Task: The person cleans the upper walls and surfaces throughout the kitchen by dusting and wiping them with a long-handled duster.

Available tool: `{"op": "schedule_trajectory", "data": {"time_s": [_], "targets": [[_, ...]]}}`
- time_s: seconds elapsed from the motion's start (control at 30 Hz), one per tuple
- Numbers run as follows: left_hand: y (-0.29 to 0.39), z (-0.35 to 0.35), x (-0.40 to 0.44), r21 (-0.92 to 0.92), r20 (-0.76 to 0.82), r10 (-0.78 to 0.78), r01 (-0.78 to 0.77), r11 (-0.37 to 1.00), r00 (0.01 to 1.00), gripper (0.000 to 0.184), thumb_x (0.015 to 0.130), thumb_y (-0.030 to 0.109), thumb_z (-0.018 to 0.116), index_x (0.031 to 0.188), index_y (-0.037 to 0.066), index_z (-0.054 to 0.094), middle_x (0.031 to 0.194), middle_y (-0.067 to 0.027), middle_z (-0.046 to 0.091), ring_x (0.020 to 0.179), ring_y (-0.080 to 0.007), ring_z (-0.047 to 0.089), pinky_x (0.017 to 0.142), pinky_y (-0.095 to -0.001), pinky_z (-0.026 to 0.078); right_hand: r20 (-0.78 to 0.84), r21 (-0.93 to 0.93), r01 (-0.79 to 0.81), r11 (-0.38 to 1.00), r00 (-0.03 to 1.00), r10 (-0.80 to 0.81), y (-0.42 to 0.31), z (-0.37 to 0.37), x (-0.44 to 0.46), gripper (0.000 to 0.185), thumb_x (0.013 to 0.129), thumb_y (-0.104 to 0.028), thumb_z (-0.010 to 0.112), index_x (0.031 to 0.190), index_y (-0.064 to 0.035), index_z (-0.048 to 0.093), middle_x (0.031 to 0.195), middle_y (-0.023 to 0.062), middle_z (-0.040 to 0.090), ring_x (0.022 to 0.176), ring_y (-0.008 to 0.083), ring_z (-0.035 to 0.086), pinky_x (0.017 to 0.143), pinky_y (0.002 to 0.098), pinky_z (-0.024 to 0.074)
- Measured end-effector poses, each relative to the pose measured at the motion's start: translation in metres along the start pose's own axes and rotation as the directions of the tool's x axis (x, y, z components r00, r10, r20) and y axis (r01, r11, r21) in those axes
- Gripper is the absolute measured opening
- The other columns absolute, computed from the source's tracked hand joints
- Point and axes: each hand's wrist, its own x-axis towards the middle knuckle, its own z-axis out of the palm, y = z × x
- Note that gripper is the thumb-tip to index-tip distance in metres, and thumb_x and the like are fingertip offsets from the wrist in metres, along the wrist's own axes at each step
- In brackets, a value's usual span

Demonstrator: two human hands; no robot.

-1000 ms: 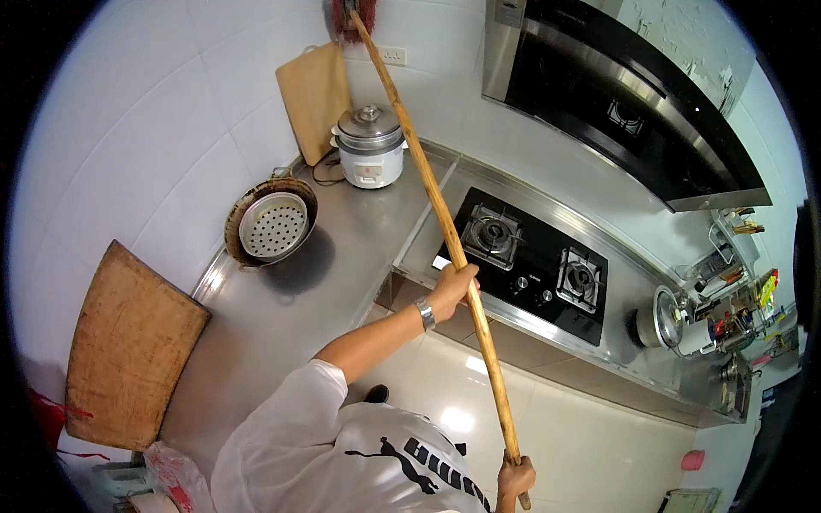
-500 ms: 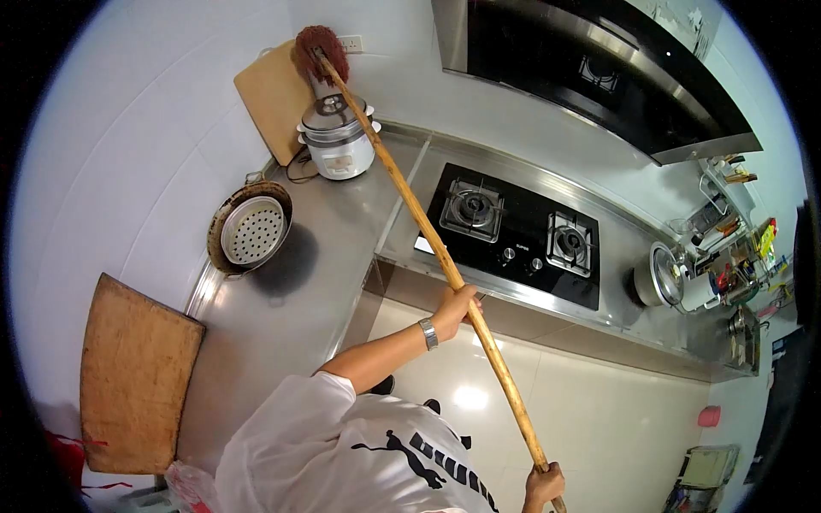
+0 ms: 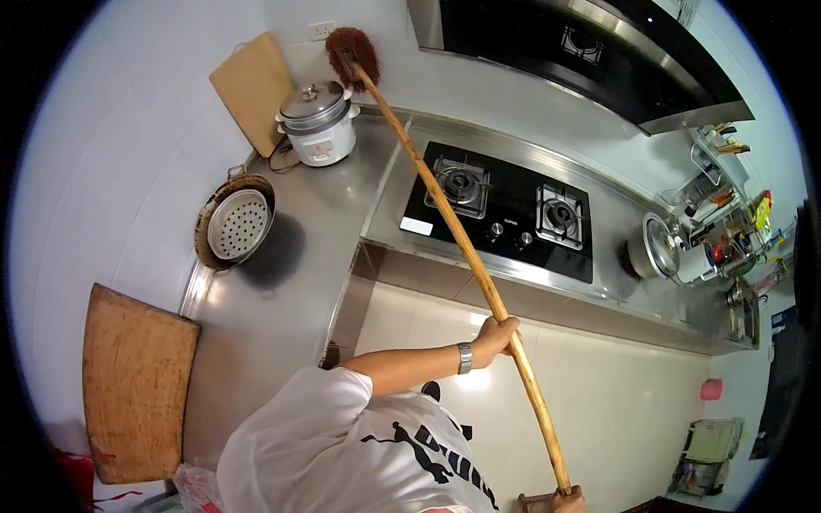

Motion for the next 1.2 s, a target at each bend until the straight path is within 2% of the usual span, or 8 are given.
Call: {"op": "schedule_trajectory", "data": {"time_s": [0.1,0.3,0.5,0.63,0.7,0.73,1.1,1.2], "targets": [[-0.032,0.016,0.006,0.034,0.046,-0.069,0.068,0.997,0.997,0.026,0.084,0.026,0.051,0.079,0.001,0.056,0.073,-0.0103,0.061,0.065,-0.0205,0.064,0.056,-0.0320,0.055,-0.086,0.013,0.042,0.999,0.995,-0.041,0.066,0.033,-0.017,0.028,0.079,-0.034,0.063,0.075,-0.0062,0.062,0.057,0.0104,0.059,0.048,0.0287,0.055,0.041,0.0395,0.0408],[-0.086,0.044,0.013,0.010,0.104,-0.165,0.165,0.986,0.981,0.026,0.083,0.027,0.053,0.079,0.002,0.055,0.074,-0.0088,0.059,0.064,-0.0202,0.062,0.057,-0.0349,0.055,0.096,-0.207,0.014,0.978,0.995,0.006,0.096,0.010,-0.043,0.030,0.086,-0.031,0.055,0.092,-0.0028,0.063,0.065,0.0136,0.062,0.058,0.0271,0.059,0.050,0.0373,0.0466],[-0.090,0.026,0.026,0.026,0.011,-0.193,0.193,0.981,0.981,0.024,0.084,0.027,0.054,0.084,0.003,0.054,0.076,-0.0091,0.060,0.066,-0.0206,0.064,0.059,-0.0349,0.056,0.191,0.098,-0.207,0.974,0.964,0.185,0.047,0.009,-0.029,0.030,0.077,-0.023,0.071,0.097,-0.0011,0.064,0.074,0.0084,0.067,0.063,0.0235,0.062,0.058,0.0323,0.0522],[-0.088,0.010,0.033,0.021,-0.098,-0.145,0.148,0.989,0.985,0.026,0.084,0.028,0.053,0.083,0.002,0.055,0.075,-0.0105,0.061,0.064,-0.0214,0.064,0.056,-0.0338,0.054,0.325,-0.035,-0.218,0.975,0.920,0.217,0.108,0.087,-0.036,0.039,0.073,-0.029,0.075,0.095,0.0007,0.064,0.069,0.0094,0.065,0.056,0.0229,0.061,0.053,0.0363,0.0513],[-0.080,0.004,0.033,0.036,-0.126,-0.120,0.126,0.991,0.985,0.027,0.084,0.028,0.053,0.081,0.001,0.056,0.074,-0.0115,0.062,0.063,-0.0218,0.064,0.054,-0.0333,0.053,0.144,-0.104,0.039,0.994,0.989,-0.023,0.061,0.058,-0.020,0.035,0.072,-0.036,0.071,0.081,-0.0027,0.065,0.062,0.0130,0.063,0.049,0.0264,0.059,0.047,0.0407,0.0481],[-0.079,0.001,0.036,0.019,-0.147,-0.102,0.106,0.994,0.984,0.027,0.084,0.028,0.053,0.080,0.001,0.056,0.074,-0.0119,0.062,0.062,-0.0219,0.064,0.054,-0.0332,0.053,0.082,-0.045,-0.166,0.985,0.982,0.169,0.033,0.053,-0.015,0.021,0.064,-0.017,0.070,0.060,-0.0021,0.056,0.056,0.0162,0.057,0.053,0.0382,0.057,0.053,0.0449,0.0455],[-0.048,0.002,0.046,-0.048,-0.215,-0.059,0.050,0.998,0.975,0.022,0.084,0.023,0.051,0.081,0.001,0.051,0.072,-0.0107,0.059,0.062,-0.0211,0.063,0.054,-0.0335,0.055,-0.071,-0.106,-0.073,0.992,0.995,0.065,0.009,0.041,0.022,0.024,0.066,-0.019,0.067,0.057,-0.0030,0.052,0.055,0.0188,0.055,0.054,0.0408,0.056,0.050,0.0466,0.0434],[-0.037,0.013,0.052,-0.069,-0.195,-0.017,0.003,0.998,0.981,0.022,0.084,0.024,0.052,0.080,0.002,0.050,0.071,-0.0097,0.058,0.061,-0.0199,0.062,0.054,-0.0328,0.055,-0.040,-0.129,-0.012,0.992,0.999,0.007,0.012,0.019,0.045,0.030,0.078,-0.035,0.059,0.060,-0.0106,0.061,0.053,0.0158,0.059,0.044,0.0351,0.056,0.044,0.0443,0.0450]]}}
